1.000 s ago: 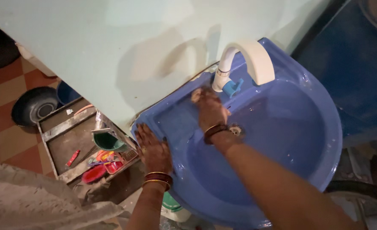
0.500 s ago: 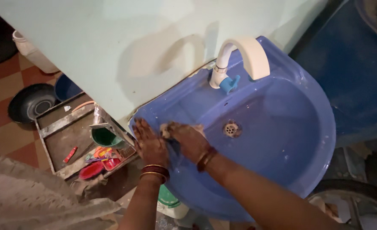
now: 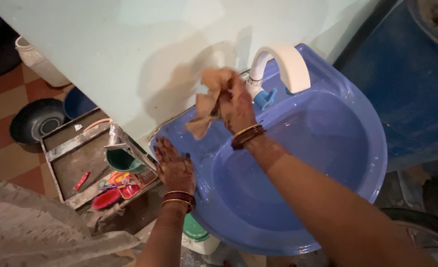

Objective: The person scrubs the interior basin, faucet, and pedestal of a blue bathroom sink using a cloth. They repeatedly wipe the surfaces, rinse the cloth under the running tap, and continue cleaning the sink's exterior and base.

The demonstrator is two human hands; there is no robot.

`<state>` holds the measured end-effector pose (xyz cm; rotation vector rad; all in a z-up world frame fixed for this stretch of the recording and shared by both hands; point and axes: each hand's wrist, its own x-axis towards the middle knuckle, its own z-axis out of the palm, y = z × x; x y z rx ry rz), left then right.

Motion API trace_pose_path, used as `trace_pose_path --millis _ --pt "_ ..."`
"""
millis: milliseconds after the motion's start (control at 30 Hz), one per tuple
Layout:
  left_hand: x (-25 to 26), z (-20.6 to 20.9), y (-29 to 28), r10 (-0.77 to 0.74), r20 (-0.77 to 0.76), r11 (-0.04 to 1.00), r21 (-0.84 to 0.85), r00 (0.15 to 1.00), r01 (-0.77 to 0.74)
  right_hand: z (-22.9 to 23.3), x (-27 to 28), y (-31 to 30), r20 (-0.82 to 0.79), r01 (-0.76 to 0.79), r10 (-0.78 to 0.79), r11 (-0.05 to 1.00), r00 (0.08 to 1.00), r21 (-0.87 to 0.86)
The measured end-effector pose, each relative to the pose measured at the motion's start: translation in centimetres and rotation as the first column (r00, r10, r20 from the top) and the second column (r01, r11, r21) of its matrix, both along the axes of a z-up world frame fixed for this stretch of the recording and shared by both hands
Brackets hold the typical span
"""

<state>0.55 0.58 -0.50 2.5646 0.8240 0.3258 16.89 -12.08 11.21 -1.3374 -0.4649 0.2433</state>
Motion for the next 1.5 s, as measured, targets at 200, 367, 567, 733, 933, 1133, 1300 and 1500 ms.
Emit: trace_pose_path --millis 200,367,567,733,933,1133,1300,1500 --pt "0.0 0.6 -0.4 0.044 0.003 0.998 -0.052 0.999 -0.044 -4.1 -0.1 -1.3 0.468 0.104 0.373 0.683 0.801 -0.723" --pt "-0.1 -0.2 -0.3 0.035 0.037 0.999 0.029 0.999 -0.036 -5.5 -6.3 1.3 0.367 0.32 0.705 0.207 0.606 -0.925" --pt "-0.1 -0.4 -0.2 0.04 0.024 0.999 0.023 0.999 -0.041 -6.7 -6.8 -2.1 0.587 0.253 0.724 0.529 0.362 -0.81" --pt "-0.1 0.1 -0.5 0.041 0.042 0.997 0.061 0.998 -0.043 -9.0 2.4 -5.5 0.618 0.446 0.495 0.429 0.611 -0.785" --pt "-0.1 0.5 -0.6 0.039 0.006 0.999 0.013 0.999 -0.039 -13.1 4.1 -1.6 0.715 0.656 0.29 0.284 0.636 -0.699" --pt "-0.2 -0.3 -0.5 0.024 0.024 0.996 0.083 0.999 -0.026 -11.1 -5.0 3.4 0.797 0.282 0.287 0.827 0.532 -0.486" --pt "-0.4 0.4 -0.6 0.019 0.033 1.0 -0.007 0.999 -0.018 -7.7 -2.5 0.2 0.721 0.388 0.557 0.609 0.412 -0.692" --pt "-0.4 0.3 -0.5 0.014 0.072 0.999 0.046 0.997 -0.017 -7.7 4.2 -2.5 0.64 0.772 0.585 0.037 0.497 -0.634"
